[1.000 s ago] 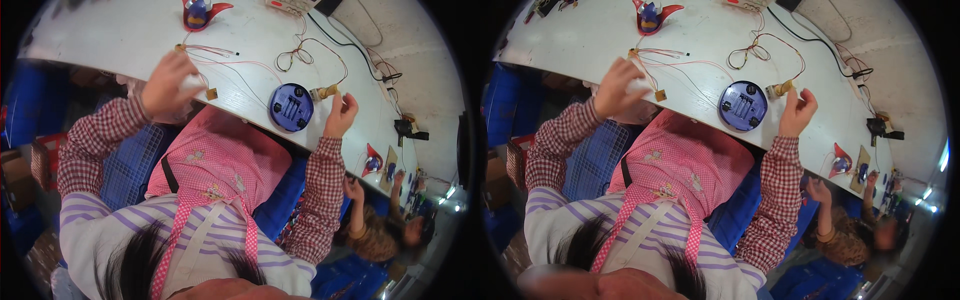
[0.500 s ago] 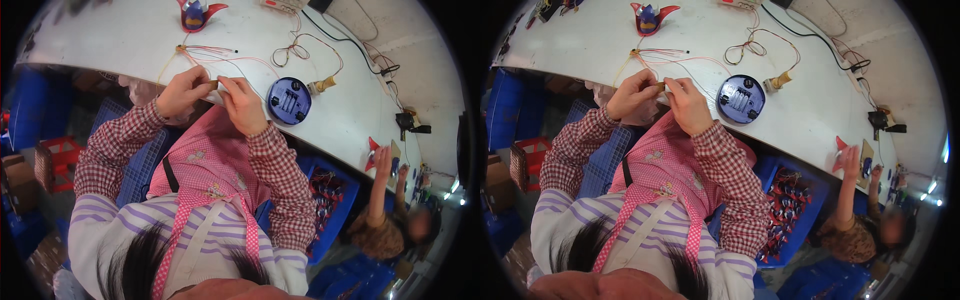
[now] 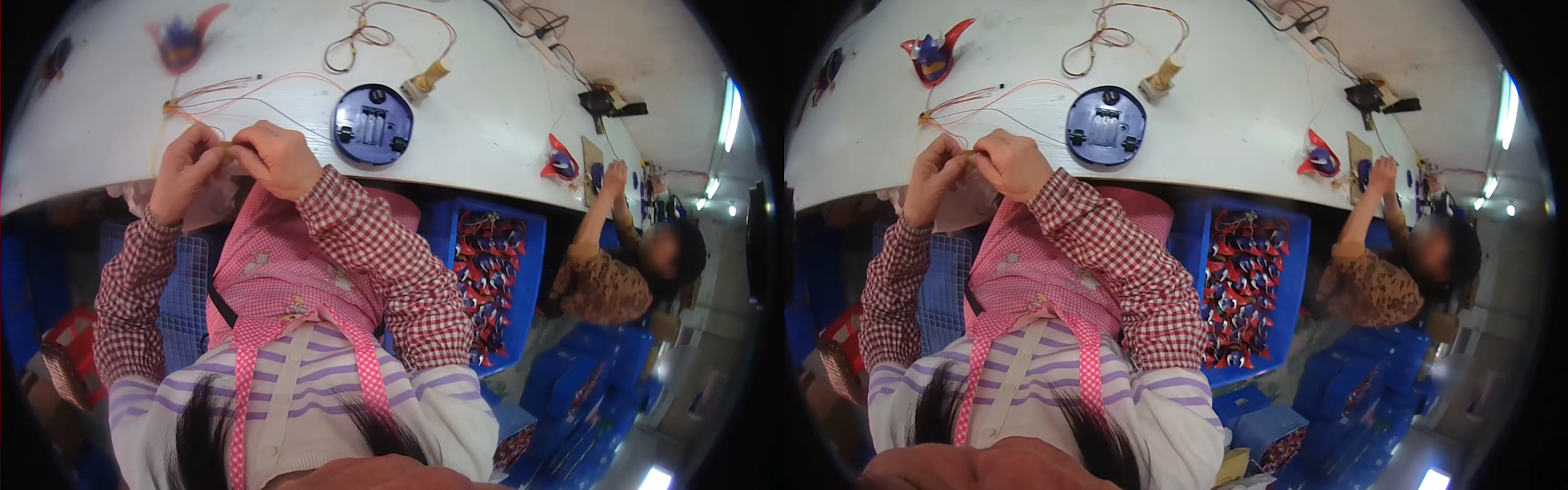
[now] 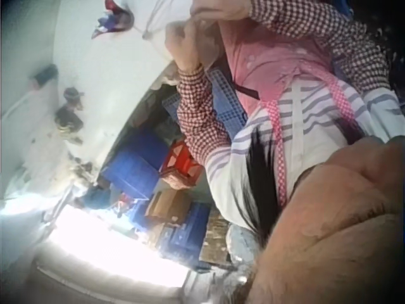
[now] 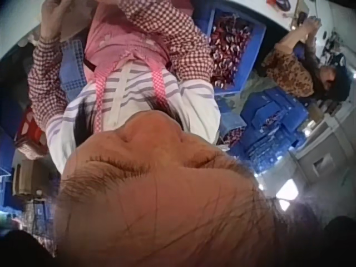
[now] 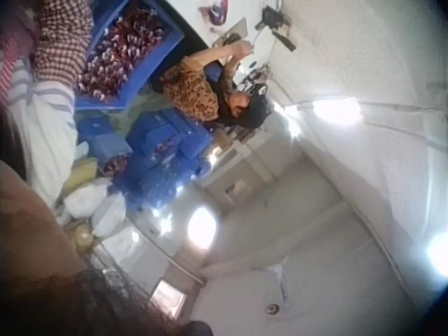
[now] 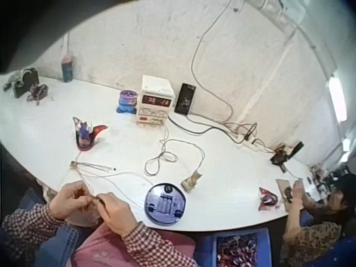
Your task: Assembling and testing small electronic toy components at a production workbench.
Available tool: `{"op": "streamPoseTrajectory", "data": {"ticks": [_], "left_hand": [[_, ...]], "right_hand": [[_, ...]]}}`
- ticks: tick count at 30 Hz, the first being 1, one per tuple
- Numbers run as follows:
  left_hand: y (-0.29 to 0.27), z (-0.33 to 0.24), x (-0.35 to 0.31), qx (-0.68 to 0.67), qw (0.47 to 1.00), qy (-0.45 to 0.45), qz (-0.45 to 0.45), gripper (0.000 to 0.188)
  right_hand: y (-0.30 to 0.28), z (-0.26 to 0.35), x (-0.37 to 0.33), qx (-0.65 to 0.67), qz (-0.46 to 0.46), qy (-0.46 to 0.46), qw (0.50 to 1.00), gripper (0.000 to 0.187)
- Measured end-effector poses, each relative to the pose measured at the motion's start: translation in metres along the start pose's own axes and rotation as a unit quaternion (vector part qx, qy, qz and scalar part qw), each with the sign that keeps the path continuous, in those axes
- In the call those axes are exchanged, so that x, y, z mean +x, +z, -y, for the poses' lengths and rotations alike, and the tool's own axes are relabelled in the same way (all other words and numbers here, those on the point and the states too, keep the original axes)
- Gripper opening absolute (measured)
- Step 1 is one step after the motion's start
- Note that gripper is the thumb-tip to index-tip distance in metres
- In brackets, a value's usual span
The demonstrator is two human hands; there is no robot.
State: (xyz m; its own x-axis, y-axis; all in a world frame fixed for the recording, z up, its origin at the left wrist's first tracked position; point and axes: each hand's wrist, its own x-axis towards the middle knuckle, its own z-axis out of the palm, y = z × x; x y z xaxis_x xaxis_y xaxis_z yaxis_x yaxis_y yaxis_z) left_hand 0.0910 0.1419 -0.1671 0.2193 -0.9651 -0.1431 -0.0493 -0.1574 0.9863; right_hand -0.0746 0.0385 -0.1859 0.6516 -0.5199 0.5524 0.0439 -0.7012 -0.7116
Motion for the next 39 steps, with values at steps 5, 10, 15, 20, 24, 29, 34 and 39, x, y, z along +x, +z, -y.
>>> {"op": "streamPoseTrajectory", "data": {"ticks": [5,10,15,20,24,29,34,39], "left_hand": [[0.001,0.0,0.002,-0.024,1.0,-0.003,0.004,0.008],[0.0,-0.008,0.006,0.001,1.0,-0.024,-0.004,0.011],[-0.01,-0.014,0.007,0.117,0.993,0.009,-0.021,0.017],[0.002,-0.025,0.007,0.291,0.917,0.224,-0.155,0.029],[0.05,-0.039,0.035,0.345,0.863,0.367,-0.037,0.06],[0.113,-0.038,0.079,0.423,0.836,0.346,0.04,0.113],[0.124,-0.022,0.083,0.428,0.847,0.315,0.025,0.118],[0.125,-0.015,0.083,0.409,0.857,0.312,0.025,0.112]], "right_hand": [[0.002,0.0,0.002,0.001,-0.007,0.0,1.0,0.009],[-0.008,0.018,0.003,-0.021,0.006,0.024,0.999,0.026],[-0.098,0.028,-0.026,-0.118,-0.05,0.048,0.991,0.04],[-0.182,-0.026,-0.026,-0.173,-0.215,0.212,0.937,0.051],[-0.199,-0.061,0.004,-0.272,-0.141,0.213,0.928,0.052],[-0.201,-0.05,0.037,-0.098,-0.142,0.333,0.927,0.033],[-0.185,-0.005,0.019,-0.036,-0.109,0.212,0.97,0.021],[-0.162,0.013,0.0,-0.222,-0.024,0.006,0.975,0.015]]}}
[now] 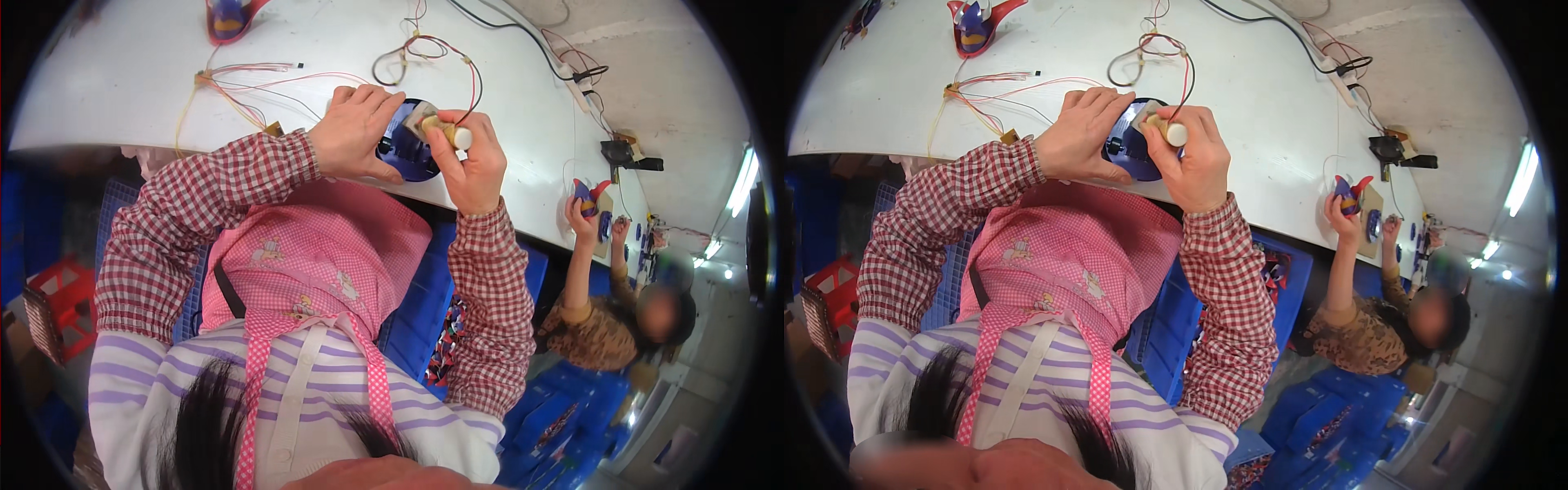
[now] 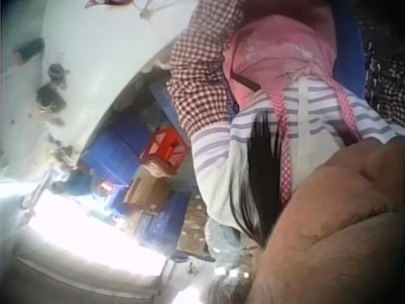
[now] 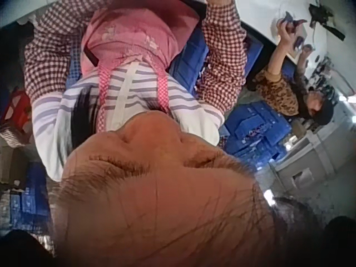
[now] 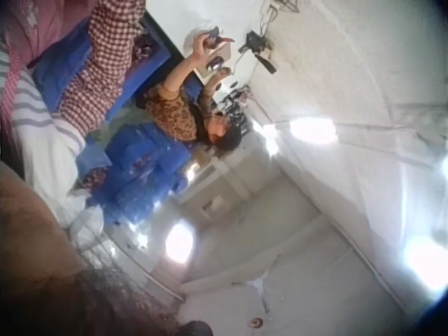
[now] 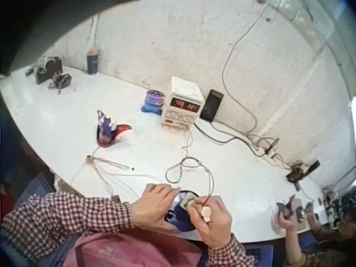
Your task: Assembling and testing small electronic toy components at a production workbench.
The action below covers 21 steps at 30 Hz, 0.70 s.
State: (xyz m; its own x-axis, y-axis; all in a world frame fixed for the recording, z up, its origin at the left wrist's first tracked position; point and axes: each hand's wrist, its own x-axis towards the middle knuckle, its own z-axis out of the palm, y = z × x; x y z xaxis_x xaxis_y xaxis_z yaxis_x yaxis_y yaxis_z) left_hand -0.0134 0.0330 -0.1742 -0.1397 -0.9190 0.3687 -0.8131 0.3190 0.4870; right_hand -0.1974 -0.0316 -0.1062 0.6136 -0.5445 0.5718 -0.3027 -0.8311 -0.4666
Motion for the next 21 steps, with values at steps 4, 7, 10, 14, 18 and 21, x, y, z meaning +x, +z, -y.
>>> {"op": "streamPoseTrajectory", "data": {"ticks": [4,7,10,14,18,21], "left_hand": [[0.002,0.0,0.0,-0.016,1.0,-0.003,-0.019,0.106],[0.003,0.0,-0.001,-0.011,1.0,-0.003,-0.029,0.104],[0.005,0.001,-0.002,-0.023,0.999,-0.005,-0.036,0.106],[0.006,0.001,-0.003,-0.027,0.998,-0.005,-0.051,0.104],[0.004,0.001,-0.003,-0.032,0.998,-0.007,-0.049,0.102],[0.005,0.001,-0.003,-0.026,0.998,0.002,-0.05,0.101]], "right_hand": [[0.007,0.003,-0.01,0.021,0.01,0.049,0.998,0.017],[0.011,0.001,-0.016,0.014,0.005,0.03,0.999,0.019],[0.013,0.0,-0.021,0.009,0.011,0.026,1.0,0.022],[0.015,0.002,-0.022,-0.022,0.032,-0.009,0.999,0.025],[0.016,0.008,-0.02,-0.016,0.052,-0.004,0.998,0.025],[0.013,0.007,-0.017,0.011,0.058,0.038,0.998,0.017]]}}
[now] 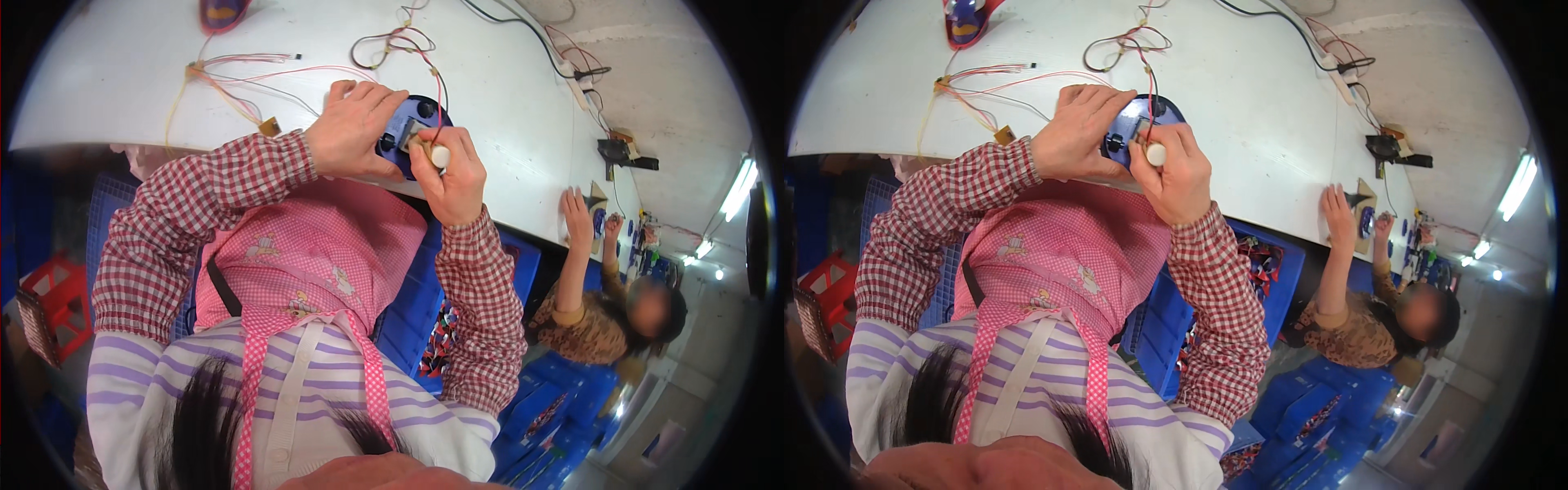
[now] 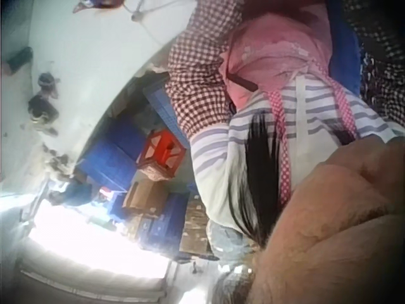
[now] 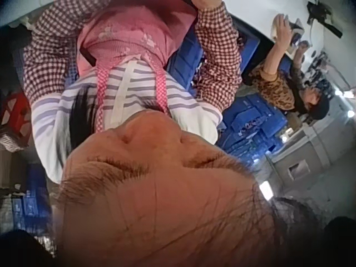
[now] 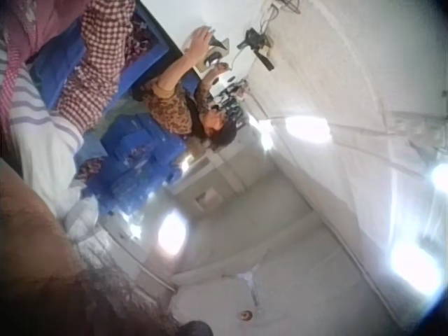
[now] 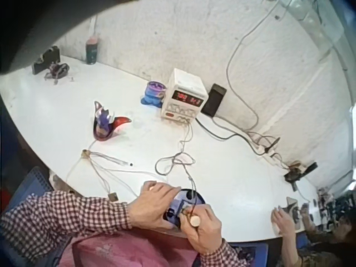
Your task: Assembling and testing small electronic toy components at a production workbench.
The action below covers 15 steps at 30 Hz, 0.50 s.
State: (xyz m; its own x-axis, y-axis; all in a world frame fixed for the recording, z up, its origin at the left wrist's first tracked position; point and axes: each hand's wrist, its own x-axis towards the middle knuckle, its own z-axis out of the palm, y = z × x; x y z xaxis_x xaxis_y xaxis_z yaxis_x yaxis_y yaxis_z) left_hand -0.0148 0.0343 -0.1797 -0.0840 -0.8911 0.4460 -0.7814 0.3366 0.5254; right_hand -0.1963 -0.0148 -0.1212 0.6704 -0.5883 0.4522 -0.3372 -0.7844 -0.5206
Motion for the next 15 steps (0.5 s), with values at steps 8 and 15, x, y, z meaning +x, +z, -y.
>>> {"op": "streamPoseTrajectory", "data": {"ticks": [8,15], "left_hand": [[0.0,-0.002,0.0,0.006,1.0,0.012,0.008,0.102],[-0.043,-0.028,-0.029,-0.05,0.995,0.085,-0.03,0.091]], "right_hand": [[0.001,-0.012,0.008,0.078,0.016,0.073,0.994,0.011],[0.013,-0.022,0.005,0.08,-0.02,0.072,0.994,0.017]]}}
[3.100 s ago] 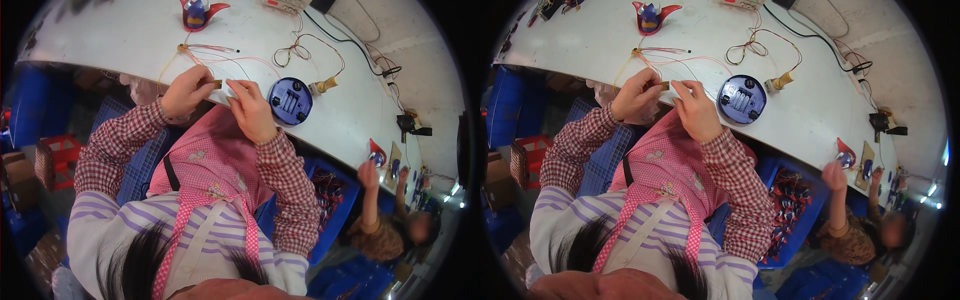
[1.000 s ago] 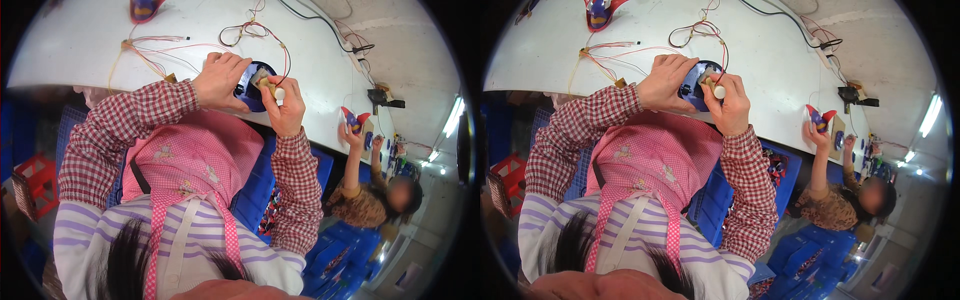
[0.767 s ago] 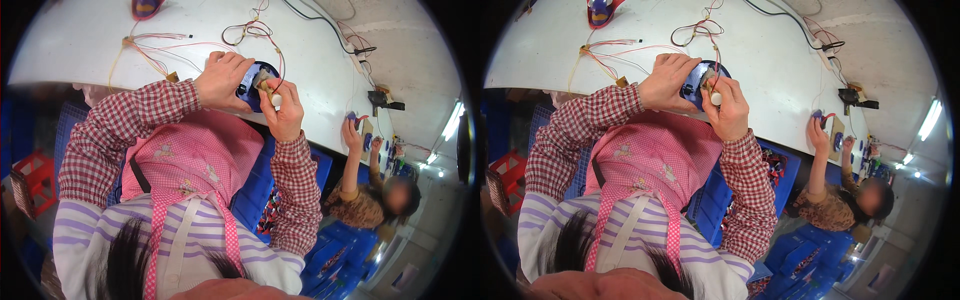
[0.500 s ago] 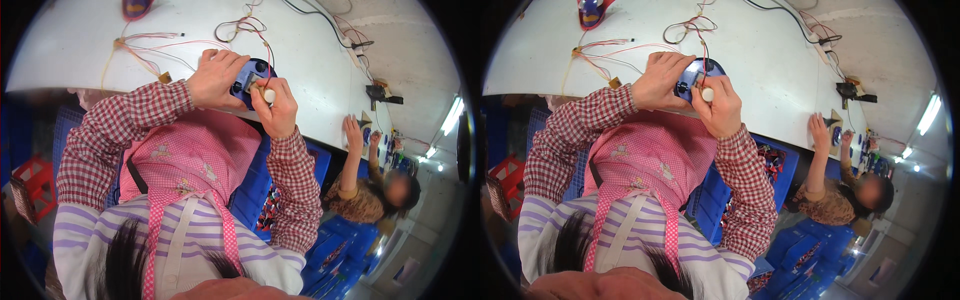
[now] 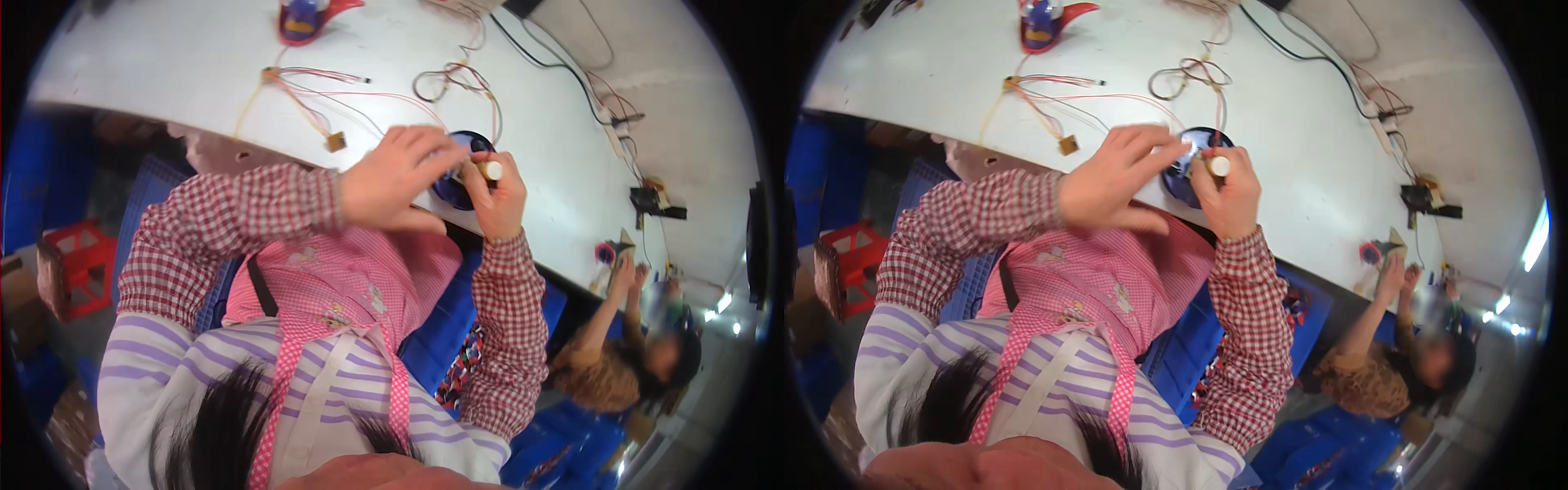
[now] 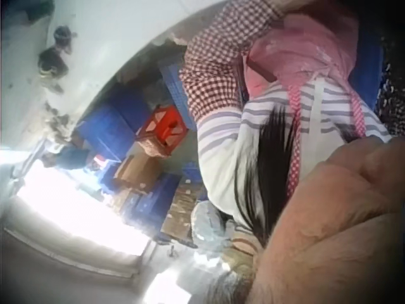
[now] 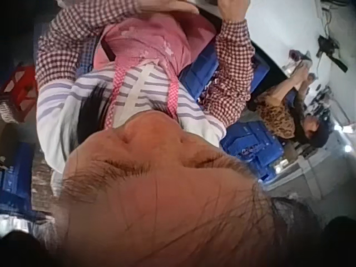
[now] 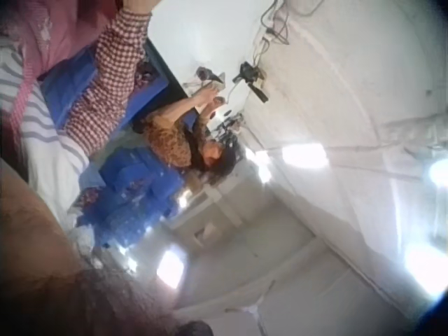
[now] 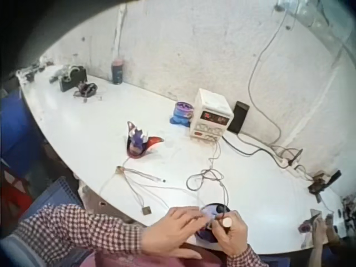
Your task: Assembling and testing small electronic toy components at a production workbench.
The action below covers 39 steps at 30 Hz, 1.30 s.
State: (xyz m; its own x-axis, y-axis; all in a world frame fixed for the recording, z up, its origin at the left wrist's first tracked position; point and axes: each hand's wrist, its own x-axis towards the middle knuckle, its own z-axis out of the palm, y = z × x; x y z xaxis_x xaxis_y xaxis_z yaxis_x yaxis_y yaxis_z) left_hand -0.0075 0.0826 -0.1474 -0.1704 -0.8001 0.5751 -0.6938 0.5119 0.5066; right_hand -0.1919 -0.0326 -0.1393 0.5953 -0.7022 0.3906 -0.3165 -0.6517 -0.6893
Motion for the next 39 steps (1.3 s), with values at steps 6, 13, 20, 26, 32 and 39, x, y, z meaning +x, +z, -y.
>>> {"op": "streamPoseTrajectory", "data": {"ticks": [6,13,20,26,32,39], "left_hand": [[-0.072,-0.028,-0.134,-0.024,0.995,-0.098,-0.022,0.055],[-0.053,0.047,-0.224,-0.093,0.855,-0.466,-0.21,0.079],[-0.043,0.074,-0.219,-0.315,0.784,-0.458,-0.278,0.048],[-0.059,0.041,-0.208,-0.435,0.709,-0.491,-0.261,0.028],[-0.067,0.0,-0.19,-0.247,0.838,-0.442,-0.204,0.025],[-0.089,-0.013,-0.178,-0.155,0.919,-0.347,-0.103,0.034]], "right_hand": [[-0.007,0.018,-0.039,0.058,-0.124,0.006,0.991,0.026],[0.061,0.078,-0.056,0.097,0.117,-0.044,0.987,0.032],[0.108,0.097,-0.009,0.095,0.089,-0.053,0.99,0.029],[0.129,0.11,-0.027,0.126,0.122,-0.089,0.98,0.027],[0.166,0.128,-0.038,0.123,0.174,-0.067,0.975,0.04],[0.181,0.113,-0.044,0.261,0.228,0.102,0.933,0.036]]}}
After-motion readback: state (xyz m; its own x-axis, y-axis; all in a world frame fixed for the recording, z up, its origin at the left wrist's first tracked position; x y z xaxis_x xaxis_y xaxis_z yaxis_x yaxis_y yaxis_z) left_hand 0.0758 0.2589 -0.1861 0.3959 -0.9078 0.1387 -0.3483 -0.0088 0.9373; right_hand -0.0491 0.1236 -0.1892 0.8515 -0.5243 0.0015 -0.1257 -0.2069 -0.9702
